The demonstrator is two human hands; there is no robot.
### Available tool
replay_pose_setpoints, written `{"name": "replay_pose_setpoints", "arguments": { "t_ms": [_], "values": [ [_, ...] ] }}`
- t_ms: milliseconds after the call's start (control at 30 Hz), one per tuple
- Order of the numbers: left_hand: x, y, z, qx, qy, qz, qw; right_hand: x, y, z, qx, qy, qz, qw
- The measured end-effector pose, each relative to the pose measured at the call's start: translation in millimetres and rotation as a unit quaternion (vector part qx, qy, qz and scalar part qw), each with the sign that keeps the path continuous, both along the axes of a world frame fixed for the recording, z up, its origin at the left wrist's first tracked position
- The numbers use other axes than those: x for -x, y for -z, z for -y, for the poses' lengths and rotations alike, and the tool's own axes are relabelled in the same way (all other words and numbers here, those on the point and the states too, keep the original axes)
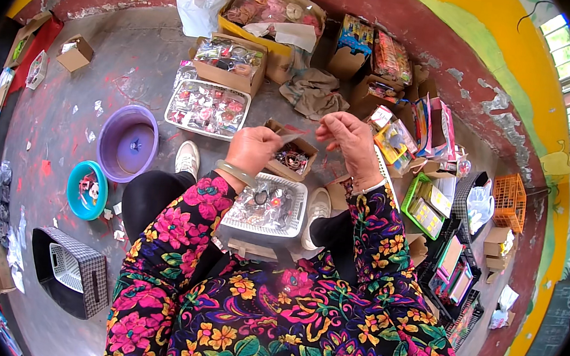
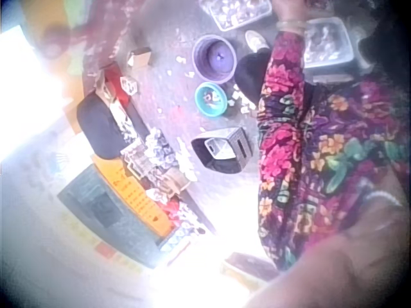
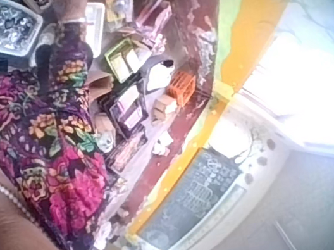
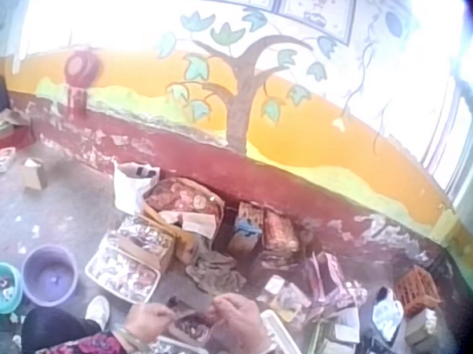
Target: The person sits on the floor surrounded by boxes and baskets, picking up small plastic bags containing hair accessories. They open the bags, remove the items, and place them into a white plastic basket. The person handles the items one by one, occasionally inspecting them before placing them in the basket.
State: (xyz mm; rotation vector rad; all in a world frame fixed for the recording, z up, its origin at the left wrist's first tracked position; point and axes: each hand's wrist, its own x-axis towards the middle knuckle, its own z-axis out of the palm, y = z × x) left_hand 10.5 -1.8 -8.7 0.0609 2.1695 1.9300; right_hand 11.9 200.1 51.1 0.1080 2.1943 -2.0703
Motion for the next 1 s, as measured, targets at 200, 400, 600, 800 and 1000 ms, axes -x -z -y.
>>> {"name": "replay_pose_setpoints", "arguments": {
  "t_ms": [200, 400, 600, 800, 1000],
  "values": [
    [-1.7, -13.7, 5.4, 0.294, 0.014, -0.425, 0.856, -8.5, 3.8, 13.9, 0.18, -0.132, 0.274, 0.935],
    [-3.4, -7.8, 0.0, 0.317, 0.024, -0.482, 0.817, -6.1, 22.1, 13.0, 0.169, -0.076, 0.248, 0.951],
    [-7.7, 5.2, -1.5, 0.311, 0.109, -0.345, 0.879, 0.5, 26.2, 0.9, -0.287, -0.083, -0.033, 0.954],
    [-4.3, -7.4, -5.9, 0.153, 0.156, -0.249, 0.944, -9.9, 19.7, 6.5, -0.365, -0.277, -0.212, 0.863],
    [0.1, -1.6, 0.2, 0.105, 0.193, -0.17, 0.961, -6.7, 7.2, 3.1, -0.18, -0.254, 0.021, 0.95]
  ]
}}
